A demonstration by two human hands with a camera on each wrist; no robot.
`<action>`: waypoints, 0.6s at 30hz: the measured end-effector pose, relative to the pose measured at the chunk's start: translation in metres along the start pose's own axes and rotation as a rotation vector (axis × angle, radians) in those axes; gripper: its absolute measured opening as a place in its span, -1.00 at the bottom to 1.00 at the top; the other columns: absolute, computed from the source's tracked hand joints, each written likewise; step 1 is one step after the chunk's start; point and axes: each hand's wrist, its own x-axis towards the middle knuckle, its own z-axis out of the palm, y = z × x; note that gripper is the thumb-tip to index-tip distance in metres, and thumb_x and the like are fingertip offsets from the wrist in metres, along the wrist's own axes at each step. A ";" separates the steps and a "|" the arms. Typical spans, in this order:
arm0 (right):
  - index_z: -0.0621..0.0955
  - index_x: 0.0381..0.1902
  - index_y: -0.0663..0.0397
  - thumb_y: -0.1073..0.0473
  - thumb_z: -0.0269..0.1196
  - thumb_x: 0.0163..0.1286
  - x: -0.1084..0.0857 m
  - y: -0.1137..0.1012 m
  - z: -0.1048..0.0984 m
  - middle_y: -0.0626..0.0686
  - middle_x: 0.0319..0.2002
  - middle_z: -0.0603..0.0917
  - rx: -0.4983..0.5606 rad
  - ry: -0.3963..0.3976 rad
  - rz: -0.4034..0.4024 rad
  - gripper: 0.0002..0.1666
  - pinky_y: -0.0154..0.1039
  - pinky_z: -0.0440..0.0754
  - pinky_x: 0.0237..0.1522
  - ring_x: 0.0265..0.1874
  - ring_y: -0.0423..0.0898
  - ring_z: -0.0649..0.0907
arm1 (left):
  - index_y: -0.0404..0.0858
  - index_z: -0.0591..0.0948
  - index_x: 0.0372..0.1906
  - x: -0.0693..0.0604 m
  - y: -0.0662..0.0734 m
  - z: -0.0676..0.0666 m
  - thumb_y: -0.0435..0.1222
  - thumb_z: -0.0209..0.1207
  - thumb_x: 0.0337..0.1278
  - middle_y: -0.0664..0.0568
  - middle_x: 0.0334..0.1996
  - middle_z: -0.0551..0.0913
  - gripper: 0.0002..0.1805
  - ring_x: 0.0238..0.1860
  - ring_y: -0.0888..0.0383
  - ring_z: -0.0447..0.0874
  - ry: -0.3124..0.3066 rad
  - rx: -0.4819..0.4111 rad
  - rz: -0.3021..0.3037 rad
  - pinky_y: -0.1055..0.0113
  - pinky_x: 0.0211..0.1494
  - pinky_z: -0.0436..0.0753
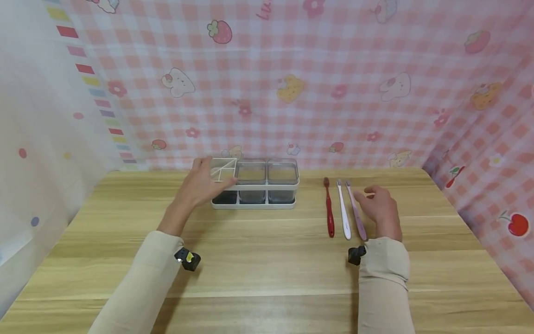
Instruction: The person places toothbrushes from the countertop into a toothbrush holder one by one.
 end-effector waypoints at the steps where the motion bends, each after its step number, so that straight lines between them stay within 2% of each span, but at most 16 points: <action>1: 0.29 0.40 0.49 -0.17 -0.02 0.59 0.001 0.002 0.001 0.57 0.31 0.35 0.001 0.001 0.005 -0.18 0.12 0.61 0.04 0.11 0.40 0.58 | -0.26 0.08 0.60 0.000 0.000 0.001 0.32 0.25 0.07 -0.27 0.51 0.08 0.17 0.30 -0.34 0.38 -0.002 -0.002 -0.003 -0.22 0.28 0.45; 6: 0.30 0.41 0.45 -0.19 -0.03 0.58 0.006 0.008 0.008 0.55 0.33 0.35 0.005 0.003 0.008 -0.18 0.26 0.42 0.22 0.26 0.47 0.40 | -0.28 0.06 0.60 -0.001 -0.002 0.000 0.30 0.25 0.09 -0.26 0.52 0.05 0.17 0.32 -0.35 0.35 -0.006 -0.009 -0.015 -0.25 0.28 0.43; 18: 0.34 0.40 0.44 -0.11 0.03 0.60 0.016 0.013 0.022 0.56 0.29 0.40 0.049 0.054 -0.083 -0.26 0.29 0.43 0.20 0.22 0.46 0.45 | -0.27 0.06 0.60 -0.001 0.000 -0.001 0.33 0.24 0.08 -0.25 0.53 0.06 0.19 0.33 -0.35 0.34 -0.019 -0.004 -0.010 -0.26 0.28 0.43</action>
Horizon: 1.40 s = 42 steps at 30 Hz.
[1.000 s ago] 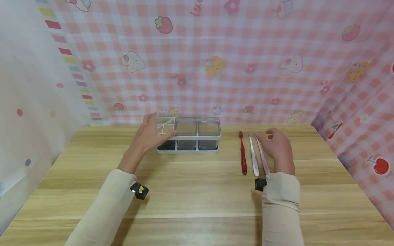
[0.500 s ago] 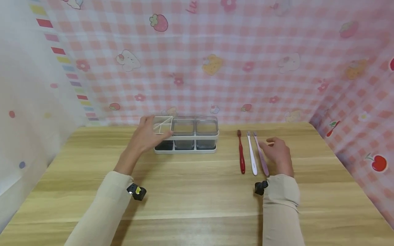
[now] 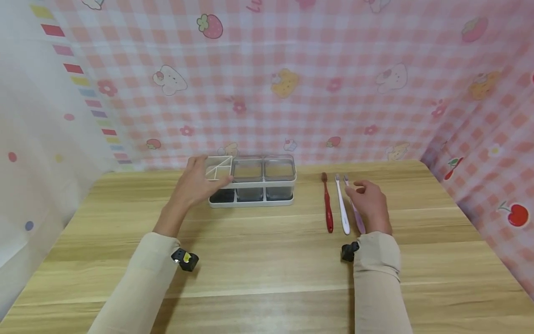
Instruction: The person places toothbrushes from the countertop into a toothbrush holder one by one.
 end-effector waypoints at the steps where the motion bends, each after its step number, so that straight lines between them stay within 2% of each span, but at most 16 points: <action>1: 0.34 0.41 0.43 -0.10 0.04 0.60 0.000 0.000 0.002 0.55 0.29 0.40 0.004 0.004 -0.001 -0.26 0.29 0.44 0.20 0.22 0.46 0.45 | -0.28 0.06 0.60 0.000 0.000 0.000 0.33 0.24 0.08 -0.25 0.53 0.06 0.19 0.33 -0.35 0.34 0.000 -0.002 0.001 -0.26 0.28 0.43; 7: 0.30 0.44 0.43 0.01 0.08 0.58 0.002 0.001 0.007 0.54 0.29 0.40 0.004 0.011 0.007 -0.30 0.27 0.50 0.12 0.17 0.44 0.49 | -0.29 0.10 0.58 0.001 -0.002 0.001 0.33 0.25 0.06 -0.24 0.51 0.09 0.17 0.32 -0.32 0.37 0.012 -0.005 0.016 -0.24 0.28 0.43; 12: 0.31 0.44 0.42 0.06 0.11 0.56 0.004 0.003 0.008 0.53 0.28 0.43 -0.018 0.003 0.026 -0.31 0.24 0.50 0.14 0.18 0.41 0.50 | -0.25 0.14 0.57 0.000 -0.001 0.002 0.32 0.26 0.06 -0.23 0.49 0.12 0.14 0.30 -0.32 0.38 0.024 -0.007 0.027 -0.25 0.27 0.44; 16: 0.35 0.40 0.47 0.10 0.14 0.50 0.009 0.003 0.007 0.53 0.22 0.48 -0.076 -0.004 0.028 -0.31 0.18 0.57 0.03 0.11 0.37 0.56 | -0.21 0.15 0.57 -0.001 0.000 0.002 0.32 0.26 0.05 -0.22 0.49 0.12 0.12 0.30 -0.31 0.38 0.024 -0.019 0.028 -0.24 0.27 0.44; 19: 0.44 0.30 0.51 0.15 0.19 0.44 0.014 0.003 0.008 0.53 0.14 0.55 -0.145 0.007 -0.004 -0.38 0.14 0.60 -0.07 0.02 0.34 0.59 | -0.22 0.16 0.56 0.000 0.000 0.002 0.33 0.26 0.05 -0.21 0.49 0.13 0.12 0.30 -0.30 0.39 0.025 -0.016 0.023 -0.22 0.27 0.45; 25: 0.54 0.21 0.47 0.18 0.24 0.41 0.019 0.000 0.010 0.47 0.05 0.63 -0.234 0.025 -0.021 -0.47 0.06 0.61 -0.24 -0.10 0.30 0.64 | -0.26 0.13 0.57 0.000 -0.001 0.001 0.33 0.26 0.05 -0.21 0.51 0.11 0.15 0.32 -0.30 0.37 0.024 -0.005 0.008 -0.21 0.29 0.44; 31: 0.53 0.25 0.43 0.16 0.22 0.41 0.020 -0.003 0.010 0.46 0.08 0.62 -0.227 0.003 0.024 -0.44 -0.11 0.54 -0.39 -0.21 0.22 0.62 | -0.30 0.12 0.57 0.000 -0.002 0.000 0.31 0.27 0.06 -0.22 0.51 0.11 0.16 0.31 -0.30 0.38 0.023 -0.005 0.003 -0.21 0.27 0.45; 36: 0.54 0.24 0.42 0.14 0.23 0.40 0.020 -0.004 0.009 0.47 0.08 0.61 -0.238 0.006 0.019 -0.44 -0.12 0.51 -0.38 -0.21 0.21 0.62 | -0.30 0.12 0.57 0.000 -0.002 0.000 0.31 0.27 0.06 -0.22 0.51 0.11 0.16 0.32 -0.30 0.37 0.022 -0.003 -0.006 -0.21 0.26 0.46; 42: 0.53 0.26 0.42 0.16 0.21 0.38 0.021 -0.001 0.005 0.48 0.09 0.60 -0.236 -0.029 0.008 -0.42 -0.13 0.54 -0.39 -0.23 0.19 0.64 | -0.25 0.13 0.57 0.000 0.000 0.002 0.31 0.28 0.06 -0.20 0.51 0.12 0.14 0.33 -0.29 0.37 0.025 -0.020 -0.008 -0.21 0.28 0.45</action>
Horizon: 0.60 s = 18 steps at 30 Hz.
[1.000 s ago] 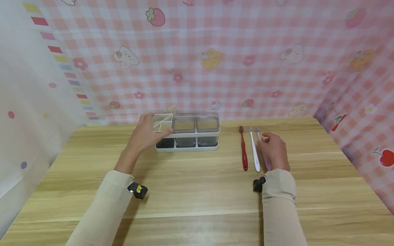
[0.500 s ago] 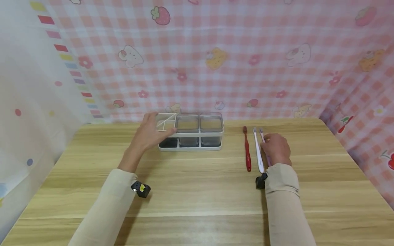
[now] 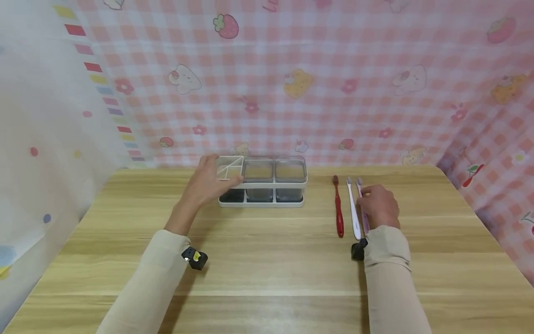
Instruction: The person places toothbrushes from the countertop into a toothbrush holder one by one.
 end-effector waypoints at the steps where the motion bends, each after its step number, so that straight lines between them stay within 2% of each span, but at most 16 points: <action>1: 0.53 0.26 0.43 0.16 0.20 0.38 -0.001 0.001 -0.001 0.49 0.11 0.59 0.001 -0.006 -0.002 -0.42 -0.13 0.54 -0.38 -0.22 0.20 0.64 | -0.24 0.13 0.57 0.000 0.001 0.001 0.31 0.28 0.06 -0.19 0.51 0.12 0.14 0.33 -0.29 0.37 -0.001 -0.004 0.001 -0.21 0.27 0.45; 5: 0.53 0.24 0.47 0.17 0.19 0.38 -0.003 0.004 -0.007 0.53 0.14 0.54 0.012 -0.015 -0.013 -0.43 -0.11 0.57 -0.35 -0.20 0.22 0.62 | -0.22 0.14 0.58 0.002 0.003 0.003 0.31 0.28 0.05 -0.18 0.50 0.12 0.12 0.31 -0.28 0.40 -0.001 -0.014 0.006 -0.22 0.25 0.47; 12: 0.53 0.18 0.51 0.19 0.17 0.38 -0.003 0.004 -0.012 0.42 -0.11 0.68 0.071 0.020 -0.020 -0.46 -0.13 0.60 -0.35 -0.35 0.09 0.68 | -0.24 0.12 0.59 0.000 0.002 0.000 0.29 0.28 0.07 -0.20 0.53 0.09 0.14 0.32 -0.28 0.38 -0.011 -0.005 -0.006 -0.21 0.29 0.45; 16: 0.52 0.21 0.49 0.15 0.16 0.42 -0.002 0.003 -0.016 0.43 -0.08 0.69 0.099 0.078 -0.035 -0.45 0.00 0.66 -0.22 -0.51 -0.06 0.74 | -0.22 0.12 0.59 -0.001 0.001 -0.002 0.30 0.28 0.07 -0.21 0.52 0.09 0.14 0.31 -0.28 0.39 -0.010 -0.006 -0.003 -0.21 0.28 0.45; 18: 0.50 0.23 0.50 0.15 0.16 0.44 -0.002 0.001 -0.018 0.47 -0.02 0.66 0.143 0.100 -0.035 -0.44 0.03 0.70 -0.20 -0.53 -0.08 0.75 | -0.21 0.12 0.59 -0.001 0.000 -0.003 0.31 0.28 0.06 -0.20 0.52 0.09 0.14 0.31 -0.28 0.38 -0.009 -0.007 -0.002 -0.21 0.28 0.45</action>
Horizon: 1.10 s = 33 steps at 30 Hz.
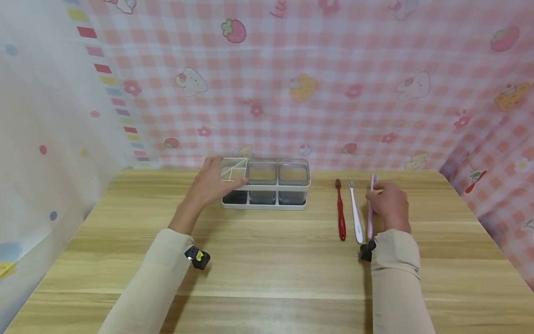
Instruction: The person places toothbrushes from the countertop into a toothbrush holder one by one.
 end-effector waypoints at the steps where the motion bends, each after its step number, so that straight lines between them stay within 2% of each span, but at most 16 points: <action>1: 0.49 0.25 0.51 0.15 0.15 0.45 0.000 -0.002 -0.001 0.48 0.00 0.64 0.032 0.004 0.008 -0.43 0.02 0.71 -0.21 -0.52 -0.09 0.75 | -0.21 0.12 0.59 0.000 0.000 0.000 0.31 0.28 0.06 -0.20 0.52 0.09 0.14 0.31 -0.28 0.38 0.000 -0.001 0.000 -0.21 0.28 0.45; 6: 0.39 0.34 0.53 0.15 0.11 0.50 0.003 -0.019 -0.005 0.49 0.07 0.55 0.242 0.022 0.055 -0.38 -0.13 0.75 -0.30 -0.48 -0.25 0.69 | -0.23 0.13 0.58 0.004 0.000 -0.002 0.29 0.29 0.06 -0.21 0.51 0.10 0.14 0.30 -0.27 0.39 0.015 -0.006 0.010 -0.21 0.28 0.46; 9: 0.40 0.33 0.52 0.19 0.12 0.48 0.003 -0.027 -0.004 0.40 -0.01 0.58 0.300 0.076 0.054 -0.40 -0.22 0.74 -0.35 -0.53 -0.36 0.63 | -0.24 0.15 0.58 0.005 0.000 -0.003 0.28 0.29 0.06 -0.21 0.50 0.12 0.12 0.29 -0.27 0.40 0.022 -0.007 0.018 -0.21 0.28 0.46; 15: 0.43 0.30 0.49 0.27 0.13 0.38 -0.001 -0.030 0.000 0.21 -0.24 0.59 0.353 0.176 0.072 -0.42 -0.31 0.71 -0.45 -0.62 -0.39 0.61 | -0.23 0.15 0.58 -0.001 -0.003 0.002 0.29 0.30 0.05 -0.21 0.50 0.13 0.12 0.29 -0.26 0.41 0.012 -0.010 0.017 -0.21 0.27 0.46; 24: 0.39 0.27 0.41 0.26 0.11 0.36 -0.004 -0.050 -0.005 0.07 -0.29 0.55 0.448 0.229 0.094 -0.45 -0.25 0.73 -0.38 -0.61 -0.36 0.63 | -0.27 0.16 0.57 0.003 -0.001 -0.002 0.28 0.31 0.04 -0.23 0.49 0.13 0.14 0.30 -0.28 0.39 0.030 -0.008 0.025 -0.20 0.29 0.44; 33: 0.37 0.27 0.37 0.27 0.12 0.38 -0.006 -0.057 -0.003 -0.05 -0.39 0.56 0.507 0.260 0.112 -0.47 -0.28 0.72 -0.40 -0.61 -0.36 0.64 | -0.26 0.15 0.57 0.001 -0.001 0.000 0.30 0.30 0.04 -0.23 0.50 0.12 0.15 0.30 -0.28 0.38 0.005 -0.015 0.024 -0.21 0.29 0.44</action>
